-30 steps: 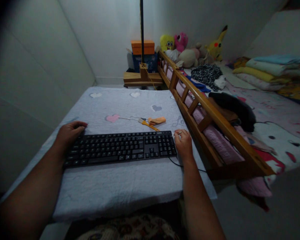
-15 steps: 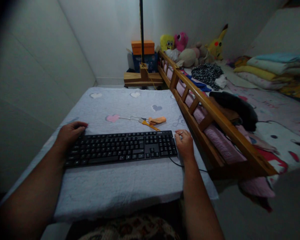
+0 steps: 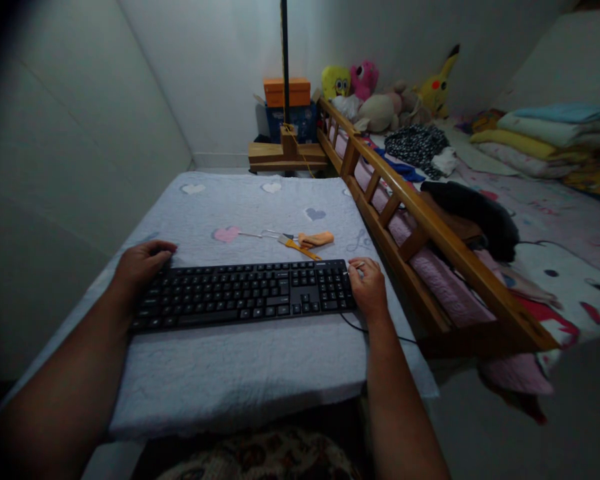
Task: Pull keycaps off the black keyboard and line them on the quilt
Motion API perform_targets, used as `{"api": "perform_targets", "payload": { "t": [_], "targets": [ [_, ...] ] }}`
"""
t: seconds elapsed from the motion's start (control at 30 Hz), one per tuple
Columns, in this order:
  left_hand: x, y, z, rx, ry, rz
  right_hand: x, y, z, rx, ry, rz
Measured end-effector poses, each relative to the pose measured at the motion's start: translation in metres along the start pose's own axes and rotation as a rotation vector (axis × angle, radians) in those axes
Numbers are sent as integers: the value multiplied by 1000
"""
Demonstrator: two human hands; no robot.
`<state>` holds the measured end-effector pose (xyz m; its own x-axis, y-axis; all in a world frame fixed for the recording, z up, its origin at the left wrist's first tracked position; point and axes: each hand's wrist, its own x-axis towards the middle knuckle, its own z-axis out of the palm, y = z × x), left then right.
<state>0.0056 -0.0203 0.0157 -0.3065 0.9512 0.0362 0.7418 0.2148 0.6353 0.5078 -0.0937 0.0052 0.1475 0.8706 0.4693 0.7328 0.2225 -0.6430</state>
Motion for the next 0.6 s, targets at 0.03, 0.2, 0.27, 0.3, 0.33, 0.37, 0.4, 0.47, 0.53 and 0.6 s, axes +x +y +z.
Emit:
{"api": "perform_targets", "payload": {
  "t": [0.03, 0.2, 0.27, 0.3, 0.33, 0.37, 0.4, 0.47, 0.53, 0.6],
  "targets": [
    [0, 0, 0, 1, -2, -4, 0, 0, 1, 4, -6, -4],
    [1, -2, 1, -15, -4, -7, 1, -5, 2, 20, -25, -26],
    [0, -2, 1, -14, -5, -10, 1, -8, 2, 21, -35, -37],
    [0, -2, 1, -15, -6, -8, 1, -8, 2, 19, -39, -41],
    [0, -2, 1, -19, -5, -4, 1, -8, 2, 16, -40, -43],
    [-1, -2, 1, -24, -5, 3, 1, -8, 2, 14, -38, -41],
    [-1, -2, 1, -29, -6, 7, 1, -7, 2, 13, -36, -36],
    [-2, -2, 0, -28, -7, 2, 1, -5, 2, 14, -27, -24],
    [-2, -1, 0, -15, -8, -3, 1, -3, 1, 13, -14, -11],
    [-2, 1, -1, -3, -3, 2, 1, -2, 0, 2, -2, 1]
  ]
}}
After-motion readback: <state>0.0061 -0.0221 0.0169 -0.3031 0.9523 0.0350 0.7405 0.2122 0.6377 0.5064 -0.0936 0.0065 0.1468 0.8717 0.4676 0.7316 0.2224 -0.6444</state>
